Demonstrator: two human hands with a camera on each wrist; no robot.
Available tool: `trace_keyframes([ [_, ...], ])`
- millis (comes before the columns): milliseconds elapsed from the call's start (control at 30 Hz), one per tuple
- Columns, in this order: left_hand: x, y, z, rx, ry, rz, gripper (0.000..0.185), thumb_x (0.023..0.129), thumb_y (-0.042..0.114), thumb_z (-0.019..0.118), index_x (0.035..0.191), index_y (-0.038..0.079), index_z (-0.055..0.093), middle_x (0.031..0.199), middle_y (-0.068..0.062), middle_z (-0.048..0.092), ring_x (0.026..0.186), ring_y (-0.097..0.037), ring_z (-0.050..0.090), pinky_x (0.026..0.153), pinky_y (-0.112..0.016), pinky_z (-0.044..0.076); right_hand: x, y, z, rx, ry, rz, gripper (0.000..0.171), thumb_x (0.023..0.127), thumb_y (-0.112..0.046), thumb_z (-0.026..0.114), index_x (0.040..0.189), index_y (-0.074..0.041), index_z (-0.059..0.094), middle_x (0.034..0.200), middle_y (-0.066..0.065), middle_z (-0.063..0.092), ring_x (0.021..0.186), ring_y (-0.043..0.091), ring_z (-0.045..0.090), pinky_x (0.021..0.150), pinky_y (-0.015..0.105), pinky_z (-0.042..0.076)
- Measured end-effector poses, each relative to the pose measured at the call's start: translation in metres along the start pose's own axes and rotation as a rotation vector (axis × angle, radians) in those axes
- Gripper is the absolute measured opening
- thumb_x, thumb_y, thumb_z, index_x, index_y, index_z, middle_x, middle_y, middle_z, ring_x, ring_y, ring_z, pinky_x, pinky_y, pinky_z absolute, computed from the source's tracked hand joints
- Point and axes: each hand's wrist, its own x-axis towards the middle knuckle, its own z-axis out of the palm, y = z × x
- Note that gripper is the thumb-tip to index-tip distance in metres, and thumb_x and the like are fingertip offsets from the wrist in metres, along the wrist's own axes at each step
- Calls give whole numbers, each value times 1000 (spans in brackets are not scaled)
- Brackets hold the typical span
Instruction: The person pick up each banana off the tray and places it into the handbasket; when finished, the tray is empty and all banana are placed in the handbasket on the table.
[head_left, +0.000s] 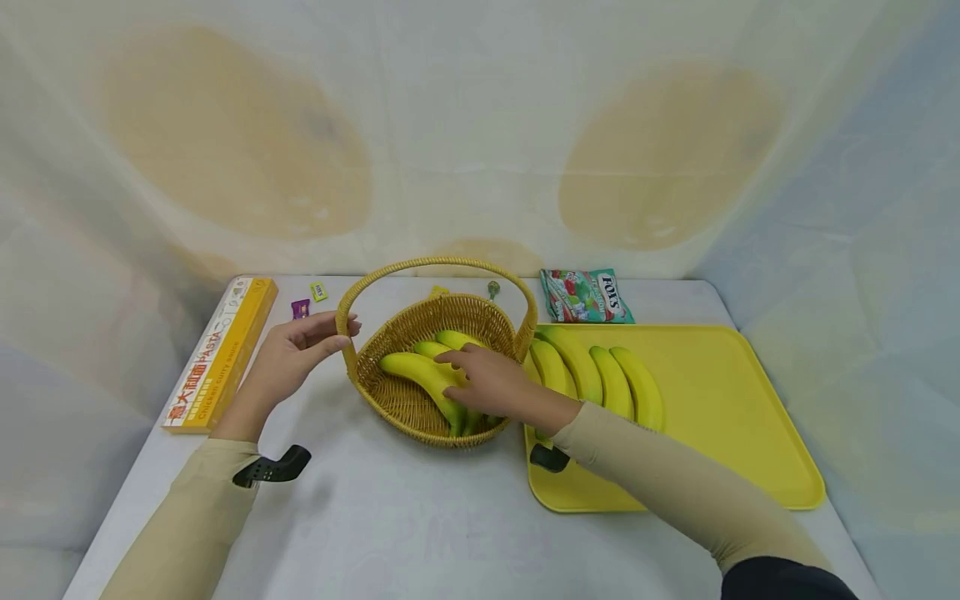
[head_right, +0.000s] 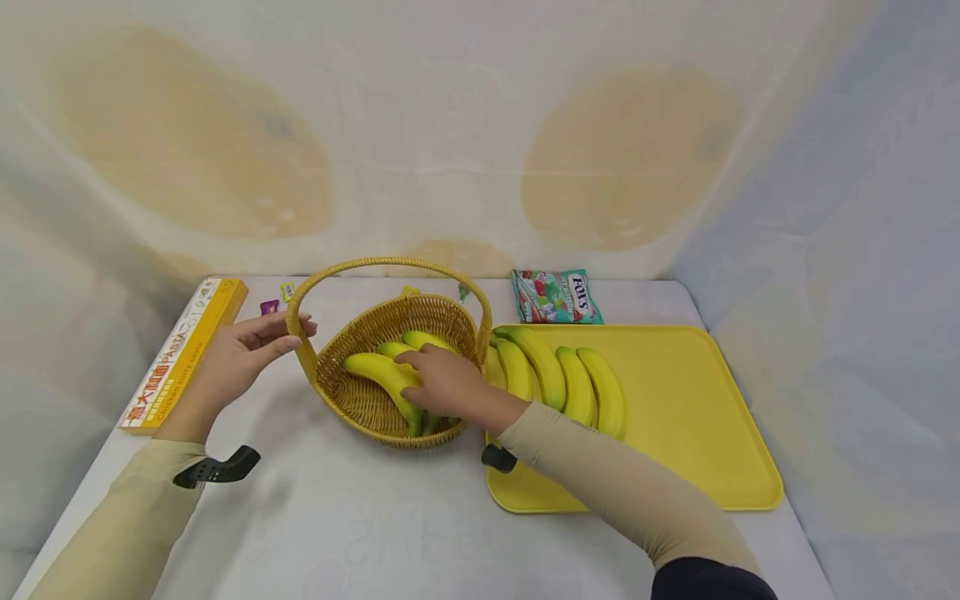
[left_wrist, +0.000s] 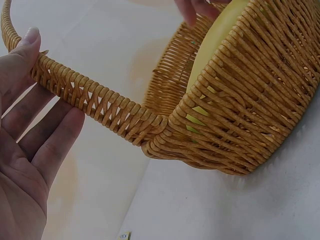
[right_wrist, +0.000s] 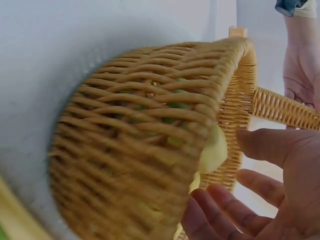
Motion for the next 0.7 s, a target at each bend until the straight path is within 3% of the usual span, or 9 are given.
trace_keyframes([
  [300, 0, 2, 0, -6, 3, 1, 34, 100, 22, 68, 130, 9, 68, 124, -10, 72, 112, -17, 68, 96, -16, 50, -56, 23, -7, 64, 210, -19, 44, 97, -27, 70, 139, -18, 63, 131, 8, 63, 117, 26, 61, 93, 45, 54],
  [433, -1, 2, 0, 1, 5, -7, 35, 99, 24, 69, 131, 8, 68, 124, -9, 72, 110, -12, 68, 96, -16, 49, -81, 44, -8, 92, 313, -27, 41, 97, -23, 71, 137, -17, 65, 131, 8, 64, 122, 29, 58, 97, 49, 52],
  [700, -1, 1, 0, 17, 3, 6, 36, 100, 24, 68, 133, 8, 67, 124, -9, 72, 110, -7, 67, 96, -16, 49, -126, 94, -17, 127, 357, 120, 43, 97, -20, 70, 138, -12, 63, 126, 11, 63, 108, 33, 63, 88, 50, 54],
])
